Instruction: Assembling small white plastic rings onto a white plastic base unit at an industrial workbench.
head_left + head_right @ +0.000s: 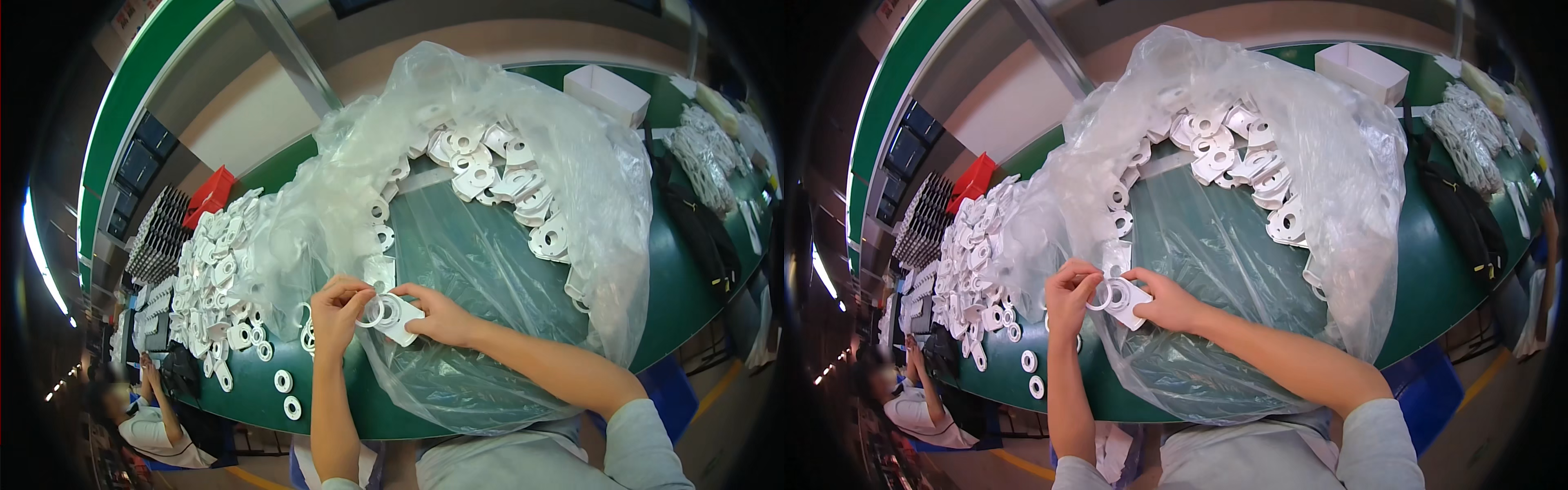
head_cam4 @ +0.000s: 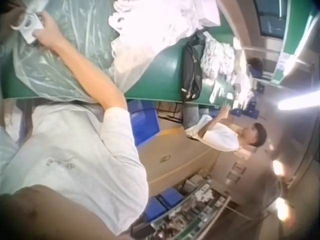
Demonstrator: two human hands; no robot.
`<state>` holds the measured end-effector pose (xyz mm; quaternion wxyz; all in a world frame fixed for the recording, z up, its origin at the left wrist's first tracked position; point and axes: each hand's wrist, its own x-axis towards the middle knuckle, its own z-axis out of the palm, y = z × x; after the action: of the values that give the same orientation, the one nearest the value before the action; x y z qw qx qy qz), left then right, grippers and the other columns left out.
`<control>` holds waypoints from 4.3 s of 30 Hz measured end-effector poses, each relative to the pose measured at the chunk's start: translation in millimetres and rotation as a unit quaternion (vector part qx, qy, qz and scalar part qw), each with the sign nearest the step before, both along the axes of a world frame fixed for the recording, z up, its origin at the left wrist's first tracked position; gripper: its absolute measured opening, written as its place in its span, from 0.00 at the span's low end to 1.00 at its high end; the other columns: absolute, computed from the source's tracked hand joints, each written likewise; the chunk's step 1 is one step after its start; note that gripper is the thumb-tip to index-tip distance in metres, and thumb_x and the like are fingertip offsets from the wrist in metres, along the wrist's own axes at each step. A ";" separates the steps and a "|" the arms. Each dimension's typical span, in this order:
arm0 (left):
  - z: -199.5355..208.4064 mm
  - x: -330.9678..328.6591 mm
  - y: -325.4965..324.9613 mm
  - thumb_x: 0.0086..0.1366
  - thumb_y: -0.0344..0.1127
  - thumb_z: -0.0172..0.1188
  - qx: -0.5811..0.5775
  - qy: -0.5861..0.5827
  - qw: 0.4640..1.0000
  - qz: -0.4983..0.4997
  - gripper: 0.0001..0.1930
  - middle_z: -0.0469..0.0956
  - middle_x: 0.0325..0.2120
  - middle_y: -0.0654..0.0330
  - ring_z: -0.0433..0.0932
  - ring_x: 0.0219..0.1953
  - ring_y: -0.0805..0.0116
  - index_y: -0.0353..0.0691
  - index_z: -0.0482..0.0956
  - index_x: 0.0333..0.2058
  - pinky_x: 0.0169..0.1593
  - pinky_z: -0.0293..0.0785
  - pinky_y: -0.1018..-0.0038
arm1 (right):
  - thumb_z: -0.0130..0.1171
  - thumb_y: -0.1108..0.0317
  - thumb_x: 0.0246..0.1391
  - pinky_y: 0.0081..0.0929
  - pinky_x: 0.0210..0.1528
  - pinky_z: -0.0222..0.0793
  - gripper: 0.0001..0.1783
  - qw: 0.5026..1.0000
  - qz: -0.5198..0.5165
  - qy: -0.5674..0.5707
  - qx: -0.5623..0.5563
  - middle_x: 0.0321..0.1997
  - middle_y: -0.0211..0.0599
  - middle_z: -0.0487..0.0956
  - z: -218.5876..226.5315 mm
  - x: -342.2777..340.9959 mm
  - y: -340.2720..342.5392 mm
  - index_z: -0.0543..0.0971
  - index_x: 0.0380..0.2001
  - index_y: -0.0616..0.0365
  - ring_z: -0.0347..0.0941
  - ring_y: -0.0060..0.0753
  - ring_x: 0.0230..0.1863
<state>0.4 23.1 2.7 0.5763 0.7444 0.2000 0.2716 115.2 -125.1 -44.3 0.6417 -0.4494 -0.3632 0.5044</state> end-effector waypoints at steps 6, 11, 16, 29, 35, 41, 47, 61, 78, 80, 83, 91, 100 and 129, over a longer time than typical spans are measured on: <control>1.9 0.2 -6.9 0.47 0.21 0.64 0.120 0.030 0.992 -0.019 0.04 0.69 0.26 0.66 0.67 0.25 0.82 0.33 0.82 0.24 0.25 0.59 0.85 | 0.50 0.81 0.42 0.22 0.46 0.66 0.31 0.999 0.021 -0.036 -0.002 0.42 0.40 0.76 -7.4 1.2 2.7 0.64 0.55 0.62 0.73 0.26 0.44; 1.6 1.1 -11.4 0.46 0.23 0.67 0.178 0.056 0.982 -0.039 0.04 0.67 0.24 0.68 0.65 0.24 0.82 0.35 0.82 0.24 0.25 0.57 0.85 | 0.50 0.80 0.42 0.21 0.46 0.66 0.31 0.999 0.027 -0.034 -0.006 0.43 0.40 0.75 -1.6 1.4 0.2 0.65 0.55 0.62 0.72 0.26 0.45; 2.2 2.5 -13.8 0.44 0.25 0.68 0.211 0.050 0.976 -0.038 0.06 0.67 0.23 0.69 0.63 0.23 0.82 0.37 0.83 0.24 0.24 0.54 0.84 | 0.53 0.78 0.46 0.21 0.45 0.66 0.27 0.999 0.025 -0.034 -0.003 0.43 0.39 0.76 -1.4 1.0 -0.3 0.65 0.54 0.62 0.72 0.25 0.44; 9.8 -4.9 -5.0 0.58 0.26 0.58 0.144 -0.031 0.989 -0.032 0.04 0.71 0.29 0.64 0.66 0.28 0.80 0.32 0.81 0.30 0.26 0.58 0.84 | 0.55 0.75 0.53 0.22 0.46 0.68 0.24 1.000 0.003 -0.018 0.008 0.42 0.42 0.78 1.9 -0.9 -0.7 0.63 0.53 0.62 0.74 0.24 0.43; 6.1 -7.4 3.3 0.62 0.28 0.55 0.085 0.011 0.996 -0.014 0.07 0.75 0.28 0.64 0.69 0.25 0.79 0.30 0.80 0.33 0.27 0.62 0.84 | 0.54 0.76 0.53 0.22 0.47 0.67 0.22 0.997 -0.070 0.008 0.021 0.42 0.39 0.78 -6.0 -5.1 2.1 0.66 0.52 0.62 0.73 0.23 0.44; 1.6 -4.3 -3.3 0.60 0.26 0.57 -0.008 0.073 0.994 -0.074 0.07 0.79 0.25 0.59 0.76 0.26 0.75 0.28 0.80 0.35 0.29 0.70 0.80 | 0.53 0.76 0.54 0.21 0.48 0.65 0.19 0.989 -0.135 -0.046 0.048 0.43 0.33 0.75 -7.6 -6.3 3.2 0.67 0.50 0.61 0.70 0.22 0.46; -0.2 -0.1 -9.9 0.60 0.25 0.57 -0.015 0.060 0.997 -0.049 0.08 0.80 0.26 0.57 0.77 0.25 0.73 0.27 0.79 0.36 0.32 0.74 0.79 | 0.52 0.74 0.56 0.22 0.42 0.70 0.14 0.986 -0.147 -0.048 0.061 0.40 0.34 0.75 -5.0 -5.3 2.1 0.69 0.46 0.62 0.73 0.23 0.38; -1.1 2.4 -19.1 0.61 0.21 0.54 -0.031 0.034 0.998 -0.050 0.09 0.80 0.29 0.55 0.78 0.29 0.72 0.25 0.77 0.39 0.35 0.76 0.78 | 0.52 0.68 0.59 0.19 0.33 0.71 0.12 0.986 -0.160 0.019 0.033 0.35 0.35 0.76 10.1 -4.8 -3.6 0.71 0.43 0.63 0.74 0.21 0.34; 13.3 -3.0 -18.3 0.51 0.19 0.61 0.178 0.007 0.981 -0.081 0.14 0.80 0.35 0.55 0.78 0.34 0.71 0.31 0.80 0.39 0.38 0.73 0.79 | 0.56 0.63 0.57 0.21 0.30 0.64 0.13 0.960 -0.238 -0.135 0.054 0.24 0.33 0.77 9.9 -10.2 -1.7 0.79 0.32 0.64 0.70 0.18 0.28; 13.9 -3.5 -18.7 0.51 0.20 0.62 0.181 0.006 0.981 -0.074 0.12 0.80 0.33 0.55 0.78 0.33 0.71 0.31 0.80 0.37 0.37 0.73 0.79 | 0.56 0.63 0.56 0.22 0.30 0.64 0.13 0.961 -0.239 -0.120 0.067 0.23 0.33 0.77 9.2 -9.6 -1.8 0.79 0.31 0.64 0.70 0.17 0.27; 14.7 -5.0 -19.4 0.51 0.20 0.62 0.254 0.021 0.965 -0.061 0.09 0.81 0.28 0.56 0.78 0.30 0.71 0.30 0.81 0.34 0.35 0.72 0.80 | 0.56 0.63 0.56 0.23 0.29 0.65 0.14 0.963 -0.222 -0.150 0.019 0.21 0.32 0.76 13.8 -8.1 -5.1 0.78 0.30 0.65 0.69 0.17 0.25; 3.9 -0.7 -30.3 0.52 0.20 0.62 0.106 -0.001 0.994 -0.020 0.07 0.79 0.26 0.59 0.77 0.29 0.74 0.30 0.80 0.32 0.34 0.69 0.82 | 0.53 0.62 0.59 0.18 0.18 0.64 0.17 0.957 -0.230 -0.174 0.018 0.16 0.28 0.72 6.8 -5.1 -3.5 0.75 0.22 0.65 0.68 0.15 0.18; 15.3 1.3 -28.3 0.54 0.23 0.63 0.192 0.055 0.977 -0.070 0.11 0.79 0.27 0.61 0.76 0.30 0.77 0.32 0.77 0.37 0.33 0.70 0.82 | 0.45 0.61 0.62 0.22 0.27 0.64 0.18 0.948 -0.252 -0.194 0.024 0.21 0.31 0.73 7.5 -6.1 -2.8 0.74 0.27 0.66 0.67 0.18 0.24; 8.2 3.6 -55.6 0.48 0.30 0.67 0.262 0.054 0.949 -0.167 0.25 0.72 0.50 0.50 0.70 0.54 0.54 0.40 0.75 0.48 0.57 0.63 0.65 | 0.44 0.64 0.62 0.23 0.27 0.72 0.14 0.963 -0.264 -0.006 0.059 0.23 0.36 0.75 5.8 24.6 -0.4 0.75 0.32 0.63 0.73 0.27 0.23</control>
<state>4.0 -32.5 10.8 0.3860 0.9057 0.0250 0.1733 139.8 -125.5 -38.5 0.7750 -0.4943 -0.2644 0.2917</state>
